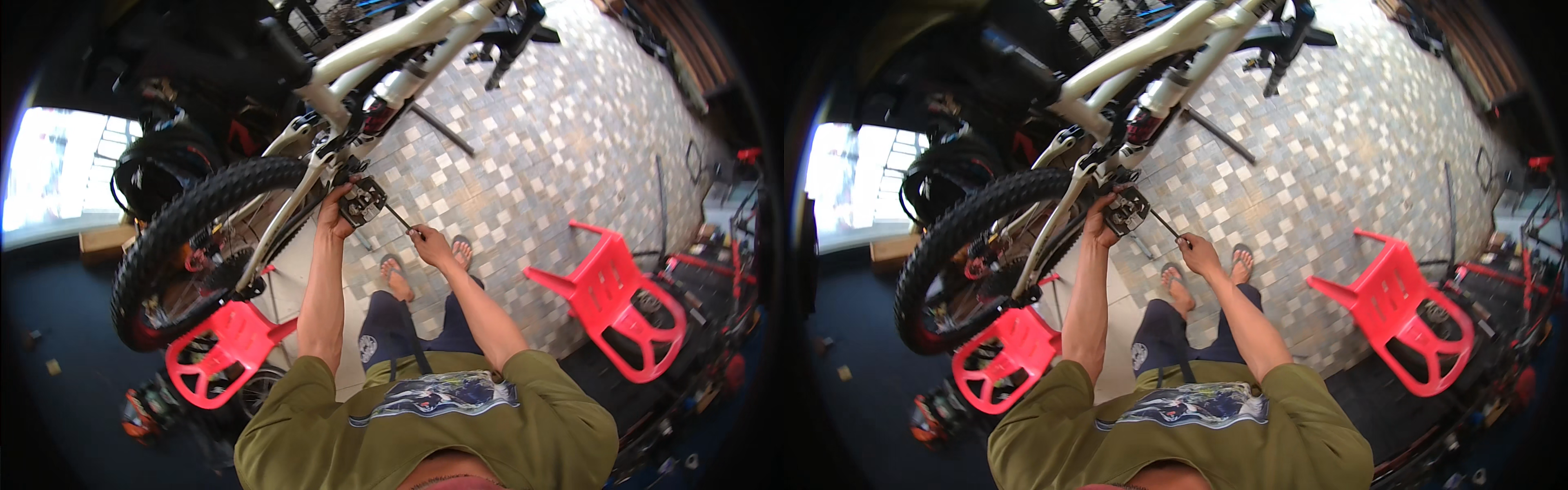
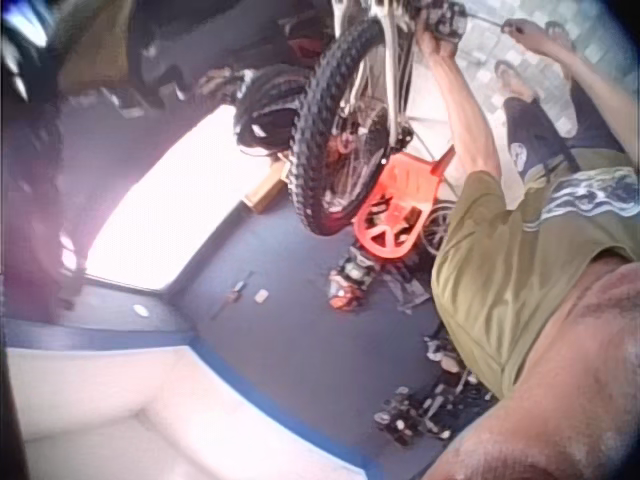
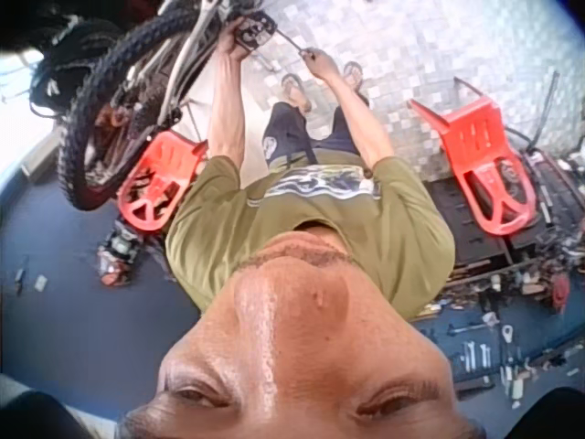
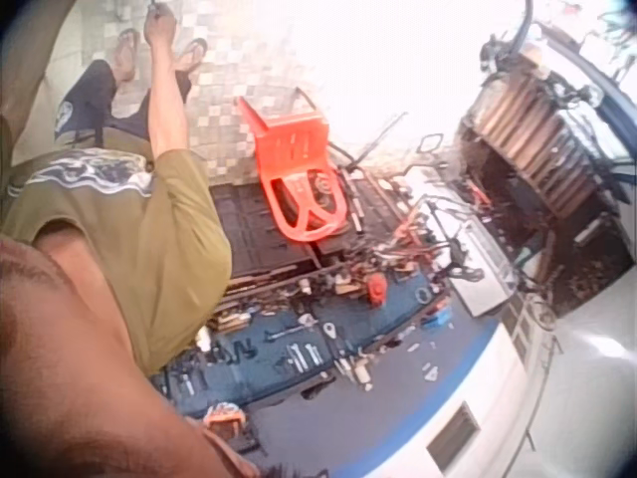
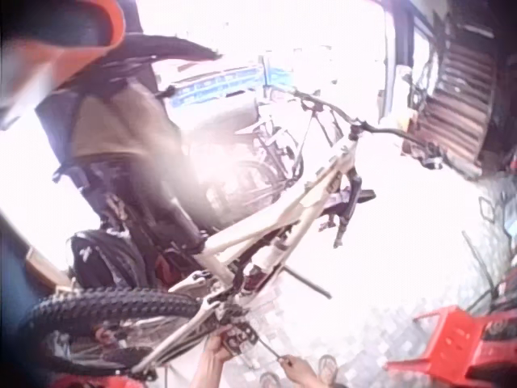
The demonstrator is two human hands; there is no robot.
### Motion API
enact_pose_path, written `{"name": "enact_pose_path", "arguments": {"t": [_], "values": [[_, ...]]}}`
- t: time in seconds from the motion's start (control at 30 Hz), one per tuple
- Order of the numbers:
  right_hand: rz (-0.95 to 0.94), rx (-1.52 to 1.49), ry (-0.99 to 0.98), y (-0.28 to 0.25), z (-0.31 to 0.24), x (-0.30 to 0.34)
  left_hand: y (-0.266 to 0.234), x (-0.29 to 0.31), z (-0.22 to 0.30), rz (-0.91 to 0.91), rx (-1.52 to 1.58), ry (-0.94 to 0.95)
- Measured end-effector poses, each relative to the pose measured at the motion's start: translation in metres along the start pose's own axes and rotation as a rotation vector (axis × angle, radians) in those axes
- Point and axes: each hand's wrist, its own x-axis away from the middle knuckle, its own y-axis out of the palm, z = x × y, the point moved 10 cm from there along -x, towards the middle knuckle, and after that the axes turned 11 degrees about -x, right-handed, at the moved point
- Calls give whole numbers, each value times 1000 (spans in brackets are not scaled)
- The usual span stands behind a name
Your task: The person assembles a mountain bike by installing the front fork into the frame, then attaching the crankset to the bottom bracket using a crank installation tool and a torque wrench. The person tightens the crank bolts and checks the installation.
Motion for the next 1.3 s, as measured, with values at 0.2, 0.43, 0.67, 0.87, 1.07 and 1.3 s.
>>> {"name": "enact_pose_path", "arguments": {"t": [0.2, 0.43, 0.67, 0.87, 1.07, 1.3], "values": [[-80, -62, 185, 16, 0, 2, -17, 8, 1, 78, -6, 13], [9, -70, 114, 16, -2, -21, -5, 11, 4, 128, -96, 46], [3, -101, 98, 12, 2, -36, -16, 14, 2, 180, 3, 25], [-10, -97, 91, 17, -4, -47, -1, 13, 1, 188, 2, 8], [-151, -224, 239, 37, 13, -53, -18, 15, 1, 259, -44, 27], [101, -172, 23, 29, -4, -48, -9, 14, -3, 209, -15, -8]]}}
